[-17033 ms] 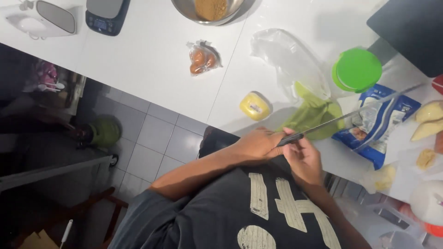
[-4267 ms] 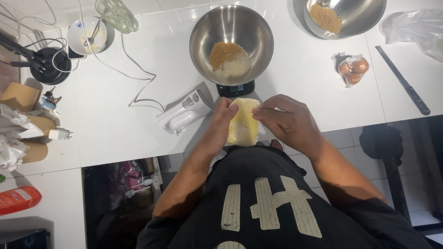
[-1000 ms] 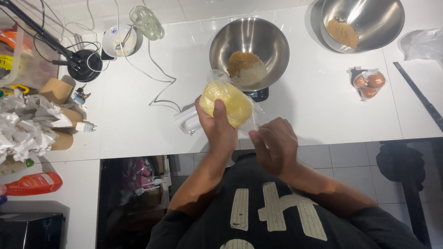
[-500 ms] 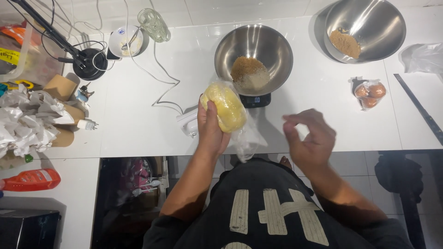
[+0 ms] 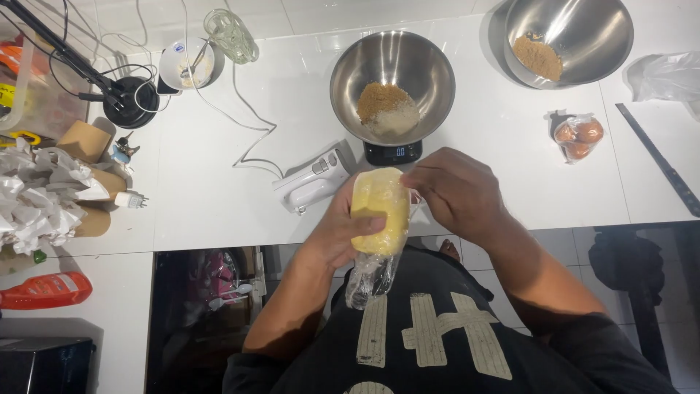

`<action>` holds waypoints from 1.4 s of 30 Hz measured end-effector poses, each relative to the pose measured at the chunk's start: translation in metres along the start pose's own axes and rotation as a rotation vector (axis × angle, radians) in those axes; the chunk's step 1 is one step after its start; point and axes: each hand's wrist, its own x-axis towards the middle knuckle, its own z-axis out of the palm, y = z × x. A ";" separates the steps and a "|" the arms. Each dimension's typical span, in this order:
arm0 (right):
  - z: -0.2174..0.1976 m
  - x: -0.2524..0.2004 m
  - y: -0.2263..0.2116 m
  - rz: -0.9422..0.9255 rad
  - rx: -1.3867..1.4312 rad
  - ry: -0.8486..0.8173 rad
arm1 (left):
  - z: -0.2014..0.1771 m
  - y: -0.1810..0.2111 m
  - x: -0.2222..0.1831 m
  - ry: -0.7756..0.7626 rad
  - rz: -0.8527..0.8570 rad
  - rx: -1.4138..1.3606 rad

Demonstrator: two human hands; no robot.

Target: The person unwraps a block of butter, weighs ingredients in bowls using a digital scale, plugs in a hand mixer, and then carefully wraps the butter block in plastic film.

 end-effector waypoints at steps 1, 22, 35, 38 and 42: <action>0.001 0.000 -0.002 -0.001 0.002 -0.002 | 0.004 0.001 0.000 0.002 0.002 0.000; -0.004 -0.006 0.015 0.313 0.252 -0.101 | 0.012 0.017 0.000 0.099 -0.077 0.513; 0.005 -0.004 0.041 1.023 0.459 0.150 | 0.026 0.008 0.009 -0.051 -0.133 0.591; -0.004 -0.010 0.029 0.946 0.347 0.268 | 0.023 0.001 0.011 0.013 -0.124 0.539; -0.001 -0.036 0.016 0.656 0.084 0.202 | 0.030 0.000 0.013 0.107 -0.062 0.537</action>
